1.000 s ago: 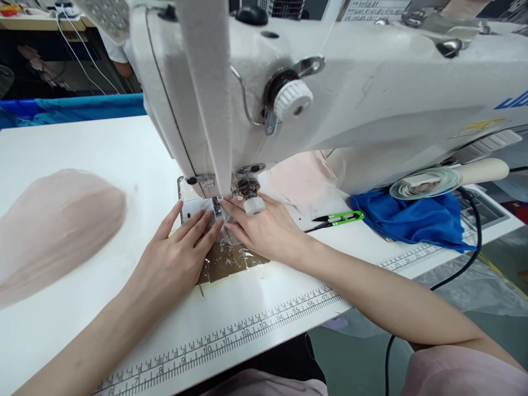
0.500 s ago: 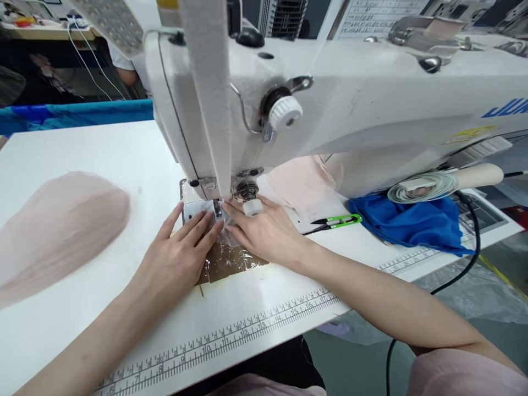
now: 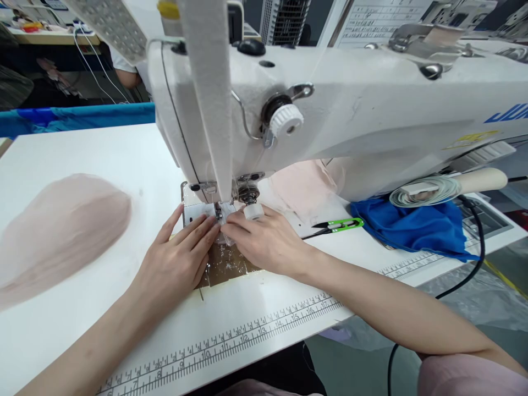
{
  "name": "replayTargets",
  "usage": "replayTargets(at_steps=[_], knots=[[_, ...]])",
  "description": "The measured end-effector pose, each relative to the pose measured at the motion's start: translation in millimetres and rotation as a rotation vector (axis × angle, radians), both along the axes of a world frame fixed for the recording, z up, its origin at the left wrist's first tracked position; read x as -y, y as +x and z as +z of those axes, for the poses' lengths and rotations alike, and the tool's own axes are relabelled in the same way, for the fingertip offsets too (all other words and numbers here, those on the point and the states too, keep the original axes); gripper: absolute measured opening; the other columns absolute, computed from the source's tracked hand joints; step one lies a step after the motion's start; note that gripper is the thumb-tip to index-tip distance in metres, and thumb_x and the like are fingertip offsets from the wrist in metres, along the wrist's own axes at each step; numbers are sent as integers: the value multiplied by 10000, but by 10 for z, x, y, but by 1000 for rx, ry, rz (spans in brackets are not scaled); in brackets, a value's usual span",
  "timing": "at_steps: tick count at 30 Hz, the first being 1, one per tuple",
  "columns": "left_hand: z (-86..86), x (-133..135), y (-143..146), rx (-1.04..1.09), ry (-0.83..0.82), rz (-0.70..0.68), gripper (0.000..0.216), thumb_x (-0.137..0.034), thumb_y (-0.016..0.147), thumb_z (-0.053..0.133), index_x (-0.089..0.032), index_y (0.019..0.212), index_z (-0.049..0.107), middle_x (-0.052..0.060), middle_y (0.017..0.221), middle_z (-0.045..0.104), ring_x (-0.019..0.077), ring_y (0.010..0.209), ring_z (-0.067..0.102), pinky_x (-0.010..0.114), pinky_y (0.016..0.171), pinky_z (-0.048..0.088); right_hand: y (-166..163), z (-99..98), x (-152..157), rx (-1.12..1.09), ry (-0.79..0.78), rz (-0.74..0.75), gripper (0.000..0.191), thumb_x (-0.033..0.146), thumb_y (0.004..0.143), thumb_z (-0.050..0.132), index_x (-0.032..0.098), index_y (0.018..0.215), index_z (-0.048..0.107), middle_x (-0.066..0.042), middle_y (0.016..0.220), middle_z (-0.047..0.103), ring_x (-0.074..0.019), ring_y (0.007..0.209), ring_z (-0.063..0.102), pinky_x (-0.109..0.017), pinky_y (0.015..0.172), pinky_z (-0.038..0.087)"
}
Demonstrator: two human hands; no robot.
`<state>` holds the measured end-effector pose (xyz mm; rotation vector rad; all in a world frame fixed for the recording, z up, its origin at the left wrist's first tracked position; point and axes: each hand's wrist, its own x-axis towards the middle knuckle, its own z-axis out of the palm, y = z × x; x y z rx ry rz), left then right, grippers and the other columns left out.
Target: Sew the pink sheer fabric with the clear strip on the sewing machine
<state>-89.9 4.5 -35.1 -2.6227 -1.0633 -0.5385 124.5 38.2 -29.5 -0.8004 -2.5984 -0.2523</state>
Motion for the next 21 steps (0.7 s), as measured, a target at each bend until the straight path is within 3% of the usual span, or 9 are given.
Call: replayTargets(at_steps=[6,21], knots=[[45,19,20,23,-2,-18,348,-123,929,475,-76,1235,634,151,1215,690,271,1133,661,547,1186,306,9,-19,-10,-86,97,71,245,35,906,497,164,744,627,13,796,685,-122,715,557,-282,708,387],[50,46,31,28,-24,8,328,-148,930,486,-97,1204,658,130,1205,698,269,1128,664,554,1184,312,0,-32,-10,-115,126,72,245,47,906,525,166,713,619,26,758,679,-109,662,526,-281,660,377]])
